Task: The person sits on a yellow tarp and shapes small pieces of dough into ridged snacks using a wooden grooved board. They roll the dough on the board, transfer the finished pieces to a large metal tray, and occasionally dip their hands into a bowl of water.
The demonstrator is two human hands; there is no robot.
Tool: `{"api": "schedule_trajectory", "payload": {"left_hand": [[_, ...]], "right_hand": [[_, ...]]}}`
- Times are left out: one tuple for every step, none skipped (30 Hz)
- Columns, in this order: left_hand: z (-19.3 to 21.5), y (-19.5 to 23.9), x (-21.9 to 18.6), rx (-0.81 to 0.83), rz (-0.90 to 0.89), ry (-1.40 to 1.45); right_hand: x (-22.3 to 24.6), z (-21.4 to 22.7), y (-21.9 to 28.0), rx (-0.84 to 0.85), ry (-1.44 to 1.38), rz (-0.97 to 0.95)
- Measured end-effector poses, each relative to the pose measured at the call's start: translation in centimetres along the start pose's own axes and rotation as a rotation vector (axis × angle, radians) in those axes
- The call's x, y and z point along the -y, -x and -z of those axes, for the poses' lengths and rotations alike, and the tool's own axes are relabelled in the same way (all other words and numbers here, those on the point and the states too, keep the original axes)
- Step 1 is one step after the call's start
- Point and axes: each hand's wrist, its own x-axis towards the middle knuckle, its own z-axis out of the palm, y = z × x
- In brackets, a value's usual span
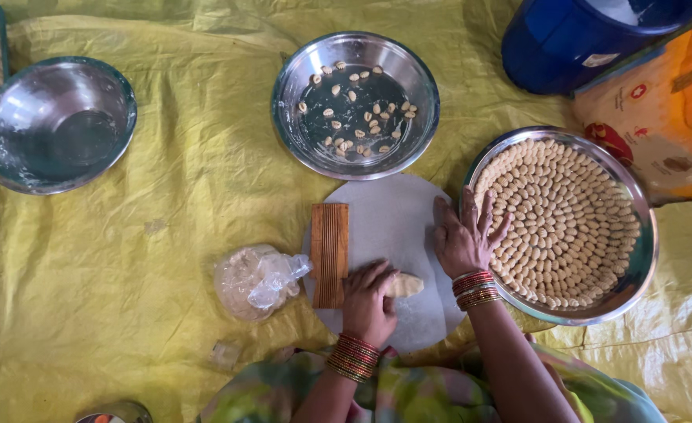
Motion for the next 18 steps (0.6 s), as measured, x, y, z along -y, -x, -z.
{"api": "schedule_trajectory", "payload": {"left_hand": [[0.07,0.07,-0.07,-0.001,-0.002,-0.002],[0.11,0.05,-0.14,-0.003,-0.005,-0.004],[0.15,0.06,-0.22,-0.005,-0.008,-0.006],[0.19,0.08,-0.29,-0.007,-0.013,-0.002],[0.23,0.12,-0.36,-0.01,-0.017,0.001],[0.3,0.05,-0.33,-0.013,-0.023,0.003],[0.31,-0.03,-0.32,-0.008,-0.015,0.003],[0.3,-0.01,-0.36,-0.001,-0.006,0.002],[0.29,0.06,-0.37,0.006,0.003,0.001],[0.23,0.04,-0.36,0.003,0.002,-0.001],[0.18,0.04,-0.33,0.0,0.002,-0.004],[0.13,0.07,-0.3,-0.003,0.003,-0.006],[0.06,0.09,-0.25,-0.001,0.005,-0.001],[0.0,0.09,-0.17,0.002,0.008,0.003],[-0.07,0.08,-0.1,0.005,0.011,0.007],[-0.16,0.13,-0.04,0.004,0.013,0.006],[-0.25,0.16,0.01,0.003,0.015,0.005],[-0.36,0.01,0.05,0.0,0.014,0.006]], "right_hand": [[0.0,-0.04,0.01,0.003,0.007,0.0],[0.0,-0.07,-0.03,0.003,0.01,0.003],[-0.02,-0.08,-0.06,0.004,0.013,0.007],[-0.07,-0.04,-0.06,0.005,0.017,0.009],[-0.11,0.04,-0.03,0.007,0.014,0.008],[-0.07,0.1,-0.14,0.006,0.01,0.008],[-0.02,0.18,-0.21,0.005,0.006,0.007],[0.02,0.28,-0.12,0.001,-0.001,0.013],[0.05,0.38,-0.03,-0.003,-0.007,0.019],[0.03,0.49,-0.09,-0.009,-0.012,0.026],[0.04,0.56,-0.13,0.005,0.0,0.018],[0.05,0.6,-0.17,0.018,0.014,0.011],[0.05,0.59,-0.24,0.032,0.027,0.004],[0.05,0.52,-0.35,0.044,0.023,-0.008],[0.02,0.4,-0.5,0.055,0.02,-0.02],[-0.07,0.27,-0.53,0.068,0.017,-0.034],[-0.15,0.12,-0.58,0.054,-0.014,-0.031],[-0.29,0.01,-0.86,0.037,-0.044,-0.027]]}}
